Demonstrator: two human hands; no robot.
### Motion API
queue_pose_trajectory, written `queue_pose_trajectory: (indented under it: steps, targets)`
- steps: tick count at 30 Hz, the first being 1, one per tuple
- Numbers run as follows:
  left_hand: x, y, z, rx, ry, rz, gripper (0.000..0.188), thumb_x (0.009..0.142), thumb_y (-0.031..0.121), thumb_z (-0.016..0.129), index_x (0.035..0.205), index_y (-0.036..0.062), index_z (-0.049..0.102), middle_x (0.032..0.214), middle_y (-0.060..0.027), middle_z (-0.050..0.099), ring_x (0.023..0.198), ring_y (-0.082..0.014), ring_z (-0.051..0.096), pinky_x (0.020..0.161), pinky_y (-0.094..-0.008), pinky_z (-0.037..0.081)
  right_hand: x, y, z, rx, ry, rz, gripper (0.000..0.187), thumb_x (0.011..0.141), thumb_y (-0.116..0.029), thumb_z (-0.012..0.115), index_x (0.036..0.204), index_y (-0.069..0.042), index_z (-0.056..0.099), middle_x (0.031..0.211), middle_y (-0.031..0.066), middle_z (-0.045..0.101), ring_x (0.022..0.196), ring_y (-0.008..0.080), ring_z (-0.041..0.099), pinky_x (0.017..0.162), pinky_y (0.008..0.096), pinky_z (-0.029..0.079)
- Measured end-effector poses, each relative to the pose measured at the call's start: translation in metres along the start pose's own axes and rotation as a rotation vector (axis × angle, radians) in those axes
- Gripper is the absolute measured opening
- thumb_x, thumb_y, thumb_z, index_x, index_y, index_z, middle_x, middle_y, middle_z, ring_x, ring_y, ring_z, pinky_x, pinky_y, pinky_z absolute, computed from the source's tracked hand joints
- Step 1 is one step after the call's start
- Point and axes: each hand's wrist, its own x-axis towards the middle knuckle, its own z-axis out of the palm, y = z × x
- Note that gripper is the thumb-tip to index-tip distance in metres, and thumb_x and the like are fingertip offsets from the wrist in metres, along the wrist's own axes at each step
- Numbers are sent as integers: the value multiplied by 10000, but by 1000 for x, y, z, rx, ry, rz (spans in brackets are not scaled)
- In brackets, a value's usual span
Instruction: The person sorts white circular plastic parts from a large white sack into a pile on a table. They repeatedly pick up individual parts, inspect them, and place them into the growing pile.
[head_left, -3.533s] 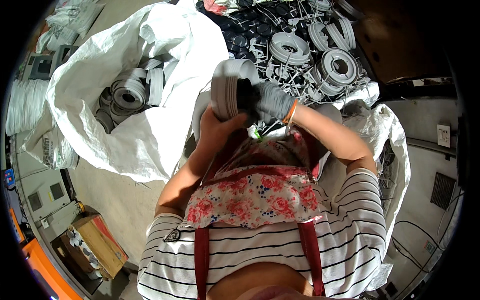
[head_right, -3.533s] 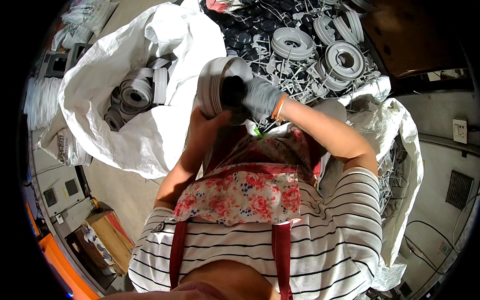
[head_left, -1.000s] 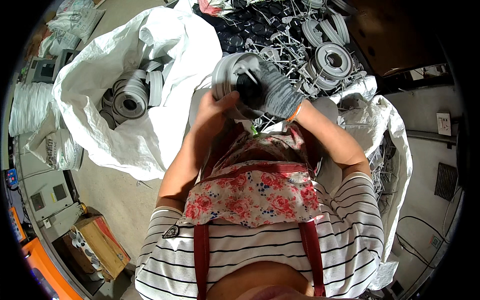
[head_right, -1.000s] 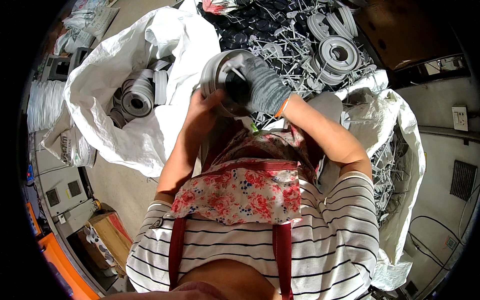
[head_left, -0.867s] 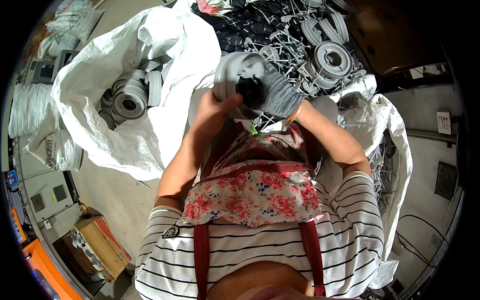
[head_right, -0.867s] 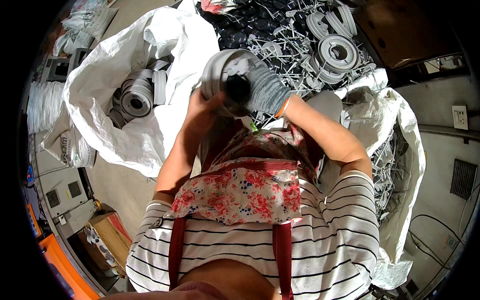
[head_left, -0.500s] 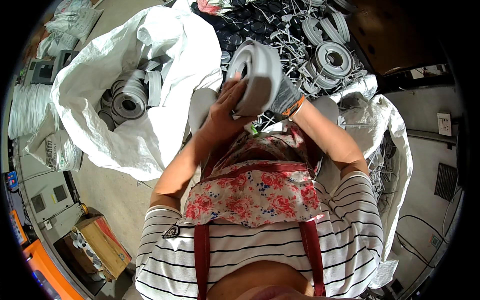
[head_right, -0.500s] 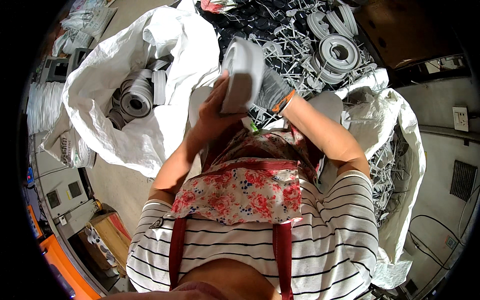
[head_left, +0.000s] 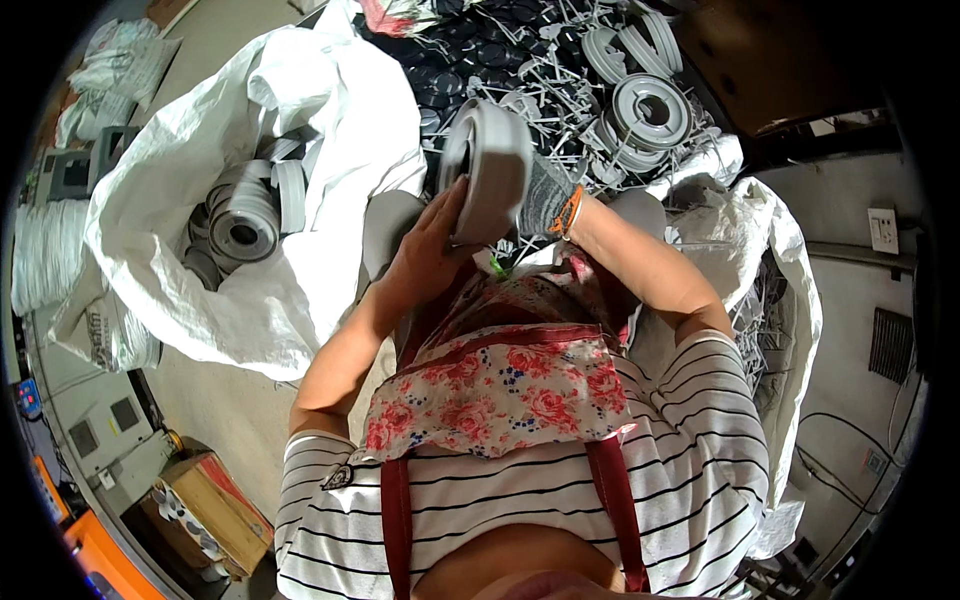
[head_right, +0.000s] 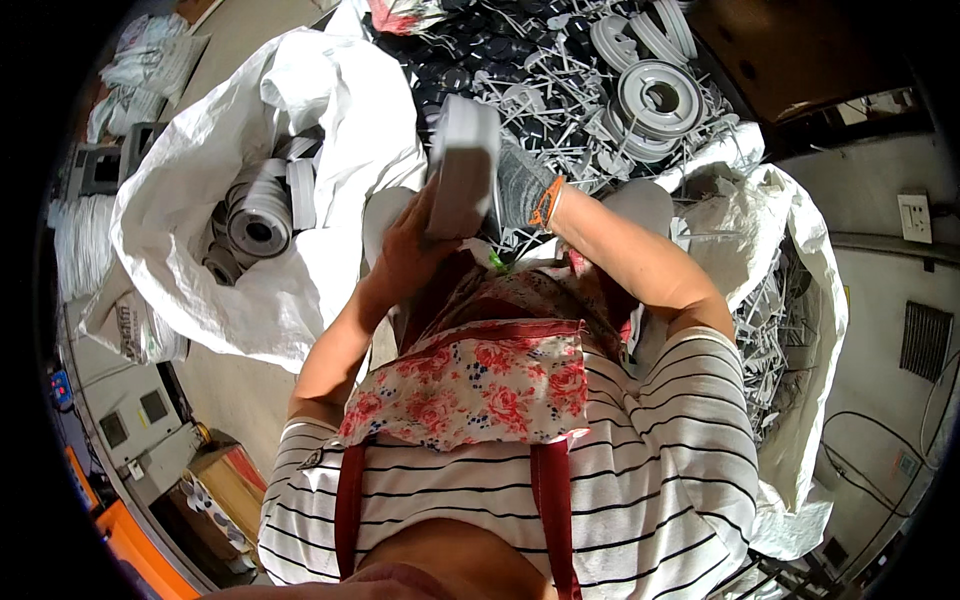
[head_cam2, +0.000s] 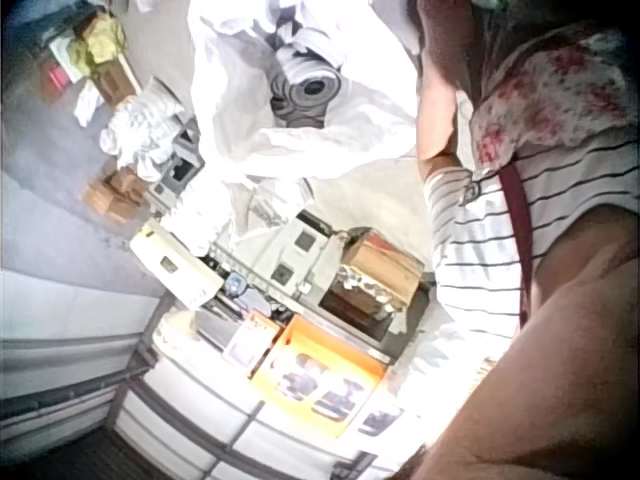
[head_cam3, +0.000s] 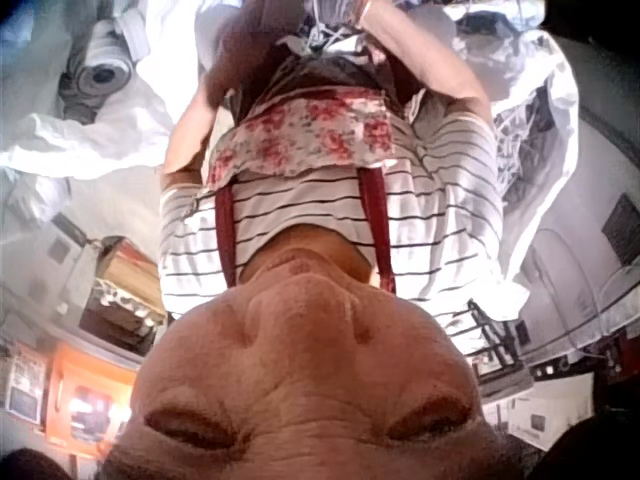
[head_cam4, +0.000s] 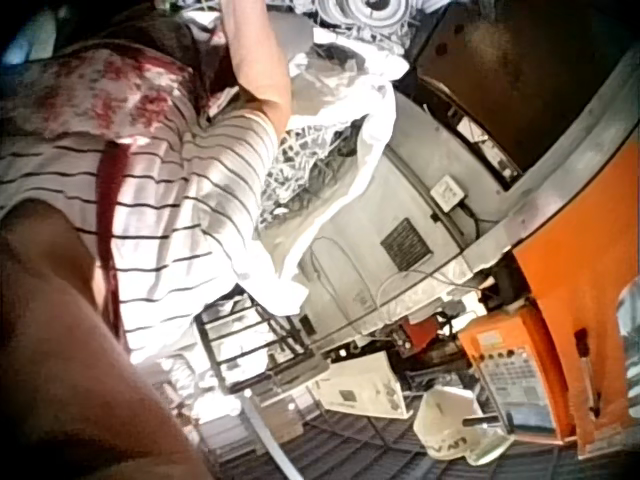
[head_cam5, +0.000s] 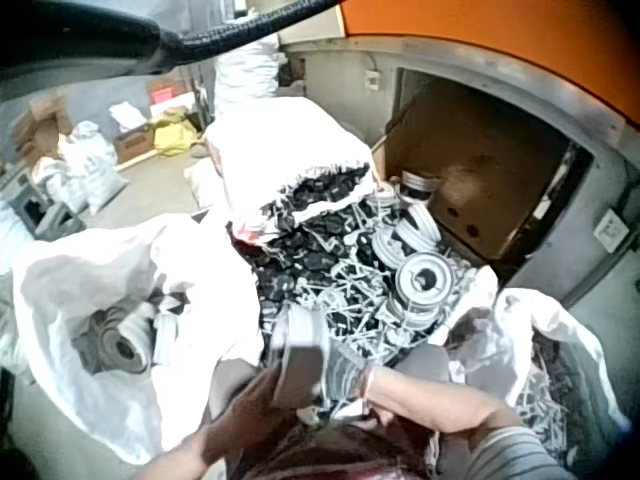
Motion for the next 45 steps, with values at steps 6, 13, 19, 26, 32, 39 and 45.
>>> queue_pose_trajectory:
  steps: [6,13,19,26,32,39,45]
  targets:
    - [-11,-32,-72,407,380,-10,739,776,112,698,1380,-56,305,1316,-248,465,1215,-337,467,1022,-374,355,11,-37,-72,-1447,459,-93,657,872,-506,520,1269,11,434,1243,214,536,1125,356,533,969,413,413]
    - [20,-1,-74,-19,407,-335,691,747,116,739,1341,-12,411,1289,-189,515,1176,-273,507,990,-352,388,-8,28,-297,-1950,233,471,523,773,-525,556,961,-50,666,1045,188,631,1052,361,567,923,468,394]
    - [39,-10,10,356,-29,159,810,663,95,764,1362,21,362,1306,-175,495,1248,-339,439,1078,-380,300,-19,-29,-132,-1777,-177,259,417,669,-370,683,895,-20,674,925,196,659,952,331,613,938,398,407]
    - [57,-36,25,68,-406,44,837,626,153,769,1346,5,369,1282,-222,488,1197,-358,466,1059,-404,315,8,-73,-32,-930,-694,-102,318,761,-285,695,986,-66,649,908,143,654,839,304,614,831,355,481]
    - [25,-46,-3,-492,-54,-574,656,634,302,820,1136,-18,545,1000,-143,631,955,-207,594,825,-321,465,182,11,-58,-1244,53,-143,509,829,-438,587,1179,-71,550,1195,209,550,1097,369,523,940,402,423]
    - [13,-47,-23,-663,154,-672,621,685,220,800,1168,-27,497,1019,-107,617,929,-177,576,818,-308,464,264,87,-35,-1533,-187,-80,319,777,-225,547,1034,-77,666,1050,280,611,990,390,605,885,430,467]
    - [7,-52,-21,-753,267,-672,501,745,180,753,1138,-23,517,1008,-89,622,902,-151,585,797,-284,480,187,47,-70,-1551,-106,-175,259,760,-181,583,997,-87,627,937,240,597,903,399,574,782,459,469]
